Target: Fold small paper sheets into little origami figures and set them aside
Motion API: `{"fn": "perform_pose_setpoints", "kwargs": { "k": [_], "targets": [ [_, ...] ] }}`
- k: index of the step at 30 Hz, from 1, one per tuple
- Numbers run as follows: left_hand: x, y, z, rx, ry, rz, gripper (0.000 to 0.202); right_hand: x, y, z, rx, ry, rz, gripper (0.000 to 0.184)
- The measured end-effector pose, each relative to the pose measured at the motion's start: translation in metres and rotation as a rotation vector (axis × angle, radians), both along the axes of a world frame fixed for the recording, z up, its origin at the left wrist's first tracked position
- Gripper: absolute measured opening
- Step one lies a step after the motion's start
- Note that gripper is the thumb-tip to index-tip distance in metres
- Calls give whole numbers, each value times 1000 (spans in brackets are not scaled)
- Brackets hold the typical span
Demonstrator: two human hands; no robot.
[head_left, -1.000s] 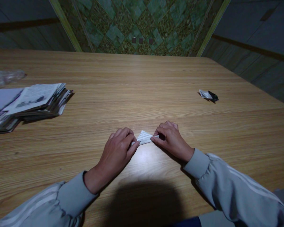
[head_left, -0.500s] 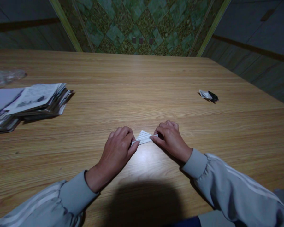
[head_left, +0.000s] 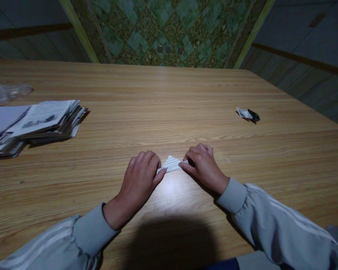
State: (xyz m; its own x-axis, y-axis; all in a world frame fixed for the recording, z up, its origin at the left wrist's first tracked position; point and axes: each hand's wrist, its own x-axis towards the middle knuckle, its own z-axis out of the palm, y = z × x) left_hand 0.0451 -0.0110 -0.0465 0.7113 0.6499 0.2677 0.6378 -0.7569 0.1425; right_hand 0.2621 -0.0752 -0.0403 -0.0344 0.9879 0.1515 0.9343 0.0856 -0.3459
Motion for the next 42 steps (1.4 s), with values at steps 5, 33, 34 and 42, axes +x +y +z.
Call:
{"fn": "perform_pose_setpoints", "kwargs": {
  "k": [5, 33, 34, 42],
  "targets": [
    [1, -7, 2, 208, -87, -354, 25, -1, 0, -1, 9, -8, 10, 22],
    [-10, -14, -4, 90, 115, -387, 56, -20, -24, 18, 73, -245, 265, 13],
    [-12, -14, -4, 91, 114, -392, 58, -20, -24, 18, 70, -265, 263, 12],
    [-29, -14, -4, 123, 90, -390, 53, -12, -26, 24, 27, -342, 234, 13]
  ]
}}
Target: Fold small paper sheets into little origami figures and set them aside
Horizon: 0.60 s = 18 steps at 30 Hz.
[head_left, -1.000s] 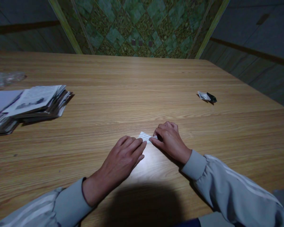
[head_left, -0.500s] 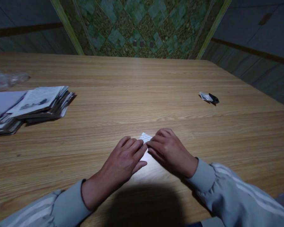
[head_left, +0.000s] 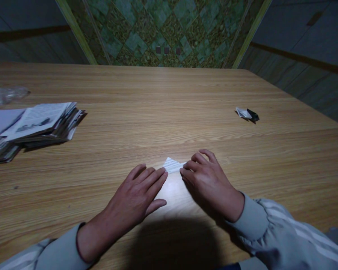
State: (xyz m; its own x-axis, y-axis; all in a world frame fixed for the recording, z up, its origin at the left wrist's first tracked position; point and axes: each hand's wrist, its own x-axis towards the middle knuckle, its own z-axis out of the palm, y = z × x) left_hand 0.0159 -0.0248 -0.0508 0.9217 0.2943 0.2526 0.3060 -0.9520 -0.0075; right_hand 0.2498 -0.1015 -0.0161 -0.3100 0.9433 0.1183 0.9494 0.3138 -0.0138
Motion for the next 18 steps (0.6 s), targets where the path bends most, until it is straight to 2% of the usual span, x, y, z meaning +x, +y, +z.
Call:
{"fn": "perform_pose_setpoints", "kwargs": {
  "k": [8, 13, 15, 18],
  "targets": [
    [-23, 2, -7, 20, -23, 14, 50, 4, 4, 1, 37, -18, -37, 20],
    [-23, 2, -6, 26, -68, 17, 40, 3, 6, -3, 83, 28, -59, 22],
    [-19, 2, -4, 8, -91, 19, 34, 3, 11, -7, 106, 81, -26, 19],
    [-14, 6, -1, -32, -132, 27, 26, 3, 20, -14, 112, 127, 104, 14]
  ]
}}
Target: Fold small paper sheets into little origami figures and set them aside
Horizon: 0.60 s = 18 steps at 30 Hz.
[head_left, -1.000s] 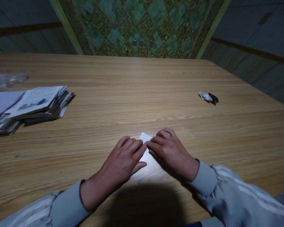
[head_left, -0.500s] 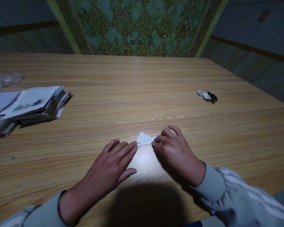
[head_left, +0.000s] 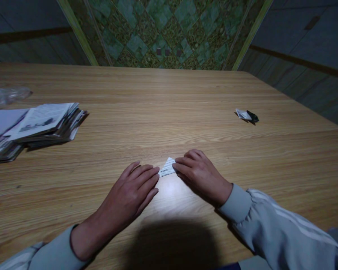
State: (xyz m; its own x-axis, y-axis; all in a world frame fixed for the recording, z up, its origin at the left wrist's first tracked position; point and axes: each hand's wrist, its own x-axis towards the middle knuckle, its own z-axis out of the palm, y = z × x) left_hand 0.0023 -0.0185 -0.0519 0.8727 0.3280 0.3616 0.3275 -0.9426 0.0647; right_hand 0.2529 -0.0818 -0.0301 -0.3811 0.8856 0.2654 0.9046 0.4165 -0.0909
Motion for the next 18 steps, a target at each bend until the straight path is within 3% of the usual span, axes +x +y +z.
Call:
{"fn": "perform_pose_setpoints", "kwargs": {
  "k": [7, 10, 12, 14, 16, 18],
  "targets": [
    [11, 10, 8, -204, -283, 40, 26, -1, 10, -10, 115, -39, 67, 17],
    [14, 4, 17, -342, -456, 156, 22, -1, 10, -14, 134, -4, 19, 18],
    [18, -2, 20, -573, -548, 294, 14, -1, 9, -16, 126, 69, -41, 22],
    [25, -8, 20, -954, -575, 357, 15, -3, 8, -17, 113, 182, -97, 26],
    [36, -13, 18, -1285, -616, 318, 30, -6, 6, -17, 111, 296, -121, 28],
    [50, -16, 14, -1457, -664, 228, 46, -10, 3, -16, 129, 386, -117, 28]
  ]
}}
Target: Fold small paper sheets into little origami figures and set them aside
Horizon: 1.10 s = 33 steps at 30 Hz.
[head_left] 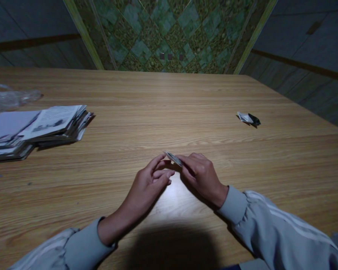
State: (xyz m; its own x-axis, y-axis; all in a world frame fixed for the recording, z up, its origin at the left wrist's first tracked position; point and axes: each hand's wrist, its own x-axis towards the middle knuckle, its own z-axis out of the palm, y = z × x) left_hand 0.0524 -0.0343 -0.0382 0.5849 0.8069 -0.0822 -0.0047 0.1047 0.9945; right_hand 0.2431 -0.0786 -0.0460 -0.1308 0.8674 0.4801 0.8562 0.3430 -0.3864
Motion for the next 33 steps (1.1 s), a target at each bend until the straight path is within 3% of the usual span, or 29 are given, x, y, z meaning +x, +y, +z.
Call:
{"fn": "perform_pose_setpoints", "kwargs": {
  "k": [2, 7, 15, 20, 25, 33],
  "targets": [
    [13, -1, -4, -59, -81, -79, 41, -4, -2, 0, 19, 65, 23, 27],
    [30, 0, -10, -2, -141, 18, 44, -8, -4, 2, -17, 193, 38, 32],
    [30, -2, -12, 119, -18, 49, 51, -9, -5, 3, -12, 209, 4, 41],
    [30, -6, -9, 249, 46, 38, 49, -10, -4, 4, -19, 100, 14, 45],
    [31, -10, -4, 364, 51, 125, 44, -10, -6, 5, 17, 36, -2, 47],
    [34, -14, -11, 402, 69, 132, 49, -13, -6, 5, 65, 82, -34, 45]
  ]
}}
